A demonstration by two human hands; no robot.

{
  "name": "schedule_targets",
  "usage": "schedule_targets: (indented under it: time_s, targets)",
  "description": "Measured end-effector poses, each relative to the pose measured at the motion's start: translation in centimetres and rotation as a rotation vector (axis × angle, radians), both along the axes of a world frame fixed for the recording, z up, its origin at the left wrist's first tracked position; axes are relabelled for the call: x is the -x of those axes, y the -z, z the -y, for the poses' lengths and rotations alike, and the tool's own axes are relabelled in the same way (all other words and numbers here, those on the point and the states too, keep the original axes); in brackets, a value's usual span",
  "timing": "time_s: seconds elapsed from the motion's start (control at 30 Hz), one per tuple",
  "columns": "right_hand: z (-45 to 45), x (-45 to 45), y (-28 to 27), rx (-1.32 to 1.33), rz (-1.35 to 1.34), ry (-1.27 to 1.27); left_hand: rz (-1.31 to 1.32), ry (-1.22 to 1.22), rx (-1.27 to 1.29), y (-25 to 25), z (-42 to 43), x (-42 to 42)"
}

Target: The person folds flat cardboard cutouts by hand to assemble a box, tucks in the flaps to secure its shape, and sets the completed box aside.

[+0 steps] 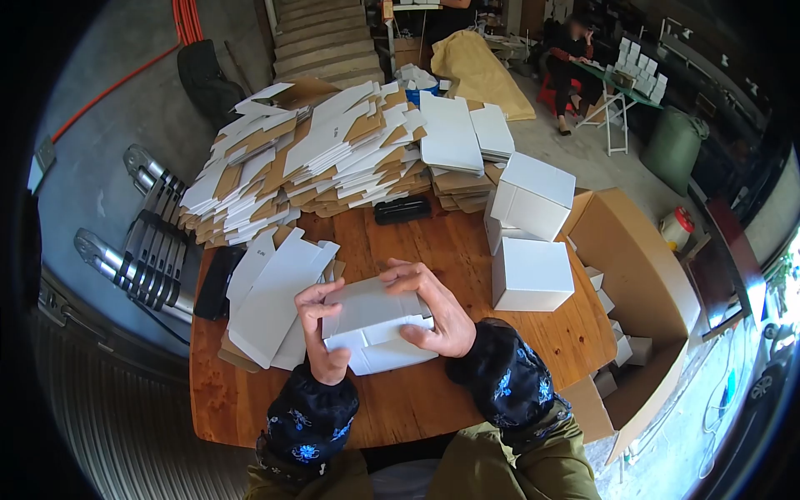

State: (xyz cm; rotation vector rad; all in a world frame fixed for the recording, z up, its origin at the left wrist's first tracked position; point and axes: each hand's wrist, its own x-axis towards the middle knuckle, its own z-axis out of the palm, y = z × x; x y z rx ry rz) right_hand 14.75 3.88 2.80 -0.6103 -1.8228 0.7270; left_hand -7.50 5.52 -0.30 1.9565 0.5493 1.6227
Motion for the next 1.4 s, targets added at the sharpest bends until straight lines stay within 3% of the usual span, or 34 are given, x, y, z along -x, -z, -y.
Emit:
schedule_targets:
  time_s: [0.1, 0.2, 0.93, 1.2, 1.3, 1.4]
  targets:
    - [0.0, 0.0, 0.2, 0.066, -0.011, 0.007, -0.143, -0.066, 0.106, -0.4, 0.4, -0.2]
    - [0.0, 0.0, 0.4, 0.087, -0.016, 0.027, -0.123, 0.018, 0.194, -1.0, 0.6, -0.2]
    - [0.9, 0.1, -1.6, 0.242, -0.003, -0.055, -0.127, 0.127, 0.147, -2.9, 1.5, -0.4]
    - [0.4, -0.1, -0.6, 0.155, 0.055, -0.048, -0.111, 0.155, 0.174, -2.1, 1.2, -0.1]
    - [0.9, 1.0, -0.8, 0.254, -0.138, -0.07, -0.026, 0.178, 0.248, -2.5, 1.5, -0.3]
    - [0.6, 0.8, -0.2, 0.264, -0.143, -0.085, -0.039, 0.105, 0.188, -2.7, 1.3, -0.9]
